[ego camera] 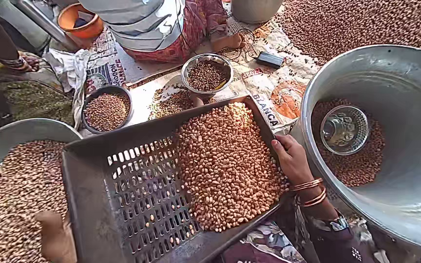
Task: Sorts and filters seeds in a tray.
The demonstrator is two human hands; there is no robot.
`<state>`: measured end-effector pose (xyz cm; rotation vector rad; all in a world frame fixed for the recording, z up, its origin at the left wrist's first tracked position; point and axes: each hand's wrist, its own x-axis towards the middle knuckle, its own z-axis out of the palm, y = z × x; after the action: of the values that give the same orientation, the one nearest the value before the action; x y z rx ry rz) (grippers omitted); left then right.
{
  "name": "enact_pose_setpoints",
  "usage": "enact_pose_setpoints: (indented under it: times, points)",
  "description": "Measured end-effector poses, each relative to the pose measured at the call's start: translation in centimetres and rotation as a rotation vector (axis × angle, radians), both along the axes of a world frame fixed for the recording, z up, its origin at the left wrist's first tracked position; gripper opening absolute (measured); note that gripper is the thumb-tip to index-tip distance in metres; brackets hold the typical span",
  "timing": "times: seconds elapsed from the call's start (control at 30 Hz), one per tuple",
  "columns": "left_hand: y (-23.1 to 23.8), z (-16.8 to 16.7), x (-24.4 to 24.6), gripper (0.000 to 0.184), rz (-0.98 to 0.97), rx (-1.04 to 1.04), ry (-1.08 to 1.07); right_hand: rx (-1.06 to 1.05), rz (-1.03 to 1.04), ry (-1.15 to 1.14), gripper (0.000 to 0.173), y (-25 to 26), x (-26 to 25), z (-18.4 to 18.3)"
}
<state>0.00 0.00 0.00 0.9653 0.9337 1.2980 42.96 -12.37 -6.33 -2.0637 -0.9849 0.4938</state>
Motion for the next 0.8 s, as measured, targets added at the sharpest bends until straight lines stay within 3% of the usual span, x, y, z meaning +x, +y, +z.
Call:
enact_pose_setpoints:
  times: [0.03, 0.07, 0.13, 0.2, 0.27, 0.37, 0.43, 0.5, 0.6, 0.7, 0.8]
  points:
    - [-0.7, -1.0, 0.0, 0.058, -0.006, -0.017, 0.042, -0.003, 0.007, -0.045, 0.032, -0.1, 0.2, 0.1]
    - [-1.5, -2.2, 0.1, 0.061, -0.016, -0.027, 0.112, -0.006, 0.016, -0.089, 0.032, -0.2, 0.5, 0.1]
    - [-3.0, -4.1, 0.3, 0.078, -0.029, -0.048, 0.324, -0.01, 0.033, -0.167, 0.032, -0.3, 0.9, -0.5]
    - [-3.4, -5.5, -0.4, 0.115, -0.096, -0.127, 0.529, -0.017, 0.046, -0.209, 0.031, -0.1, 1.2, -1.2]
    - [-2.6, -5.7, -1.5, 0.127, -0.238, -0.254, 0.848, -0.071, 0.06, -0.234, 0.03, 0.2, 1.2, -1.1]
    - [-0.4, -4.2, -1.0, 0.104, -0.322, -0.141, 1.387, -0.132, 0.082, -0.282, 0.031, 0.5, 1.2, -0.7]
    - [0.5, -2.8, 1.5, 0.09, -0.252, 0.151, 1.556, -0.132, 0.072, -0.332, 0.031, 0.6, 1.0, -0.9]
    - [1.4, -2.0, 5.7, 0.06, -0.238, 0.457, 1.466, -0.138, 0.063, -0.372, 0.03, 0.7, 0.8, -1.2]
    - [2.1, -3.6, 13.0, 0.025, -0.485, 0.683, 1.194, -0.128, 0.062, -0.388, 0.029, 1.0, 0.9, -1.2]
    - [1.5, -6.7, 18.4, 0.019, -0.615, 0.85, 1.175, -0.127, 0.063, -0.419, 0.028, 0.8, 0.8, -1.2]
    - [0.4, -8.7, 20.2, 0.023, -0.552, 0.896, 1.225, -0.129, 0.036, -0.438, 0.028, 0.3, 0.5, -1.3]
